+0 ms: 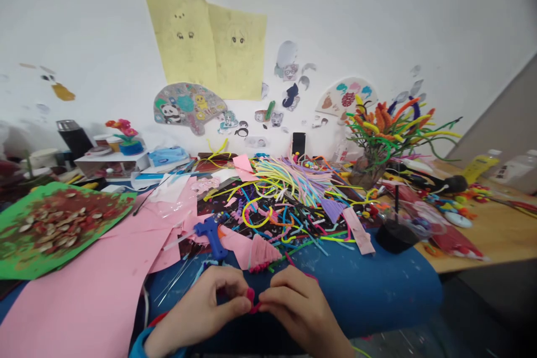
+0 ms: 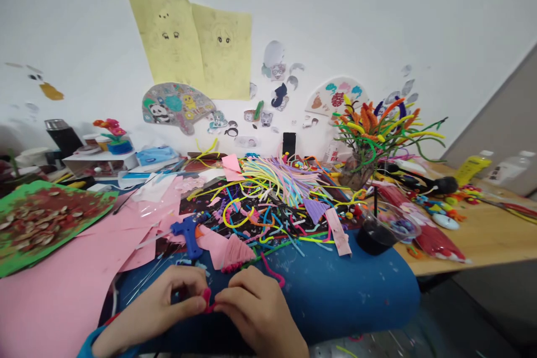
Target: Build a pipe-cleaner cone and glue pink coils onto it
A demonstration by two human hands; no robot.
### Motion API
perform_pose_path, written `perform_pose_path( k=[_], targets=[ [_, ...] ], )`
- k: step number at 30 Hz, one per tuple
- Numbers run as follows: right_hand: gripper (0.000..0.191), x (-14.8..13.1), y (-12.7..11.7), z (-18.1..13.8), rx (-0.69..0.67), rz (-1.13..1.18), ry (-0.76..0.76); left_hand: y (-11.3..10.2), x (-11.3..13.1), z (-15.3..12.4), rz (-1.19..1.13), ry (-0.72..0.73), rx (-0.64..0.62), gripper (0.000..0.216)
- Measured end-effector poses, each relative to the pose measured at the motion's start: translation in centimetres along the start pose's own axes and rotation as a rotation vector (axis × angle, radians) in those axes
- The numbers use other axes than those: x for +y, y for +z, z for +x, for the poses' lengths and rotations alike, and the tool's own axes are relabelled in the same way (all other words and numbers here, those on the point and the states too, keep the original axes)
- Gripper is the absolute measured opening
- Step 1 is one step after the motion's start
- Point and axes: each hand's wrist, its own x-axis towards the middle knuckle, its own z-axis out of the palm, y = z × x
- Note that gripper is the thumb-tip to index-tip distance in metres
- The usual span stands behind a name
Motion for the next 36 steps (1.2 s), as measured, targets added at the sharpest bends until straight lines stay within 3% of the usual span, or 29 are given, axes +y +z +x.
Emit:
perform_pose_path(
  k=[9,14,17,20,25,31,36],
  targets=[
    [0.023,0.1,0.0,0.6,-0.212,0.152,-0.007,-1.0,1.2,0.2,0.038,-0.053,-0.174,0.005],
    [0.023,0.1,0.4,0.6,-0.118,0.185,0.006,-1.1,0.8,0.9,-0.042,-0.045,-0.236,0.005],
    [0.018,0.1,0.6,0.3,0.037,0.166,0.075,-0.7,0.3,0.9,0.028,0.028,-0.142,0.013],
    [0.012,-0.2,0.9,-0.1,0.156,0.200,0.173,0.2,-0.5,0.6,0.061,0.180,0.091,0.014],
    [0.008,-0.6,1.8,-1.1,0.171,0.234,0.299,2.0,-1.5,0.1,0.081,0.352,0.296,0.007],
    [0.012,-1.0,2.9,-1.7,0.167,0.275,0.343,2.4,-1.1,0.3,0.026,0.368,0.370,0.018],
    [0.021,-1.7,4.5,-1.7,0.308,0.436,0.518,3.4,-1.5,0.9,-0.285,0.230,0.310,0.029]
  ],
)
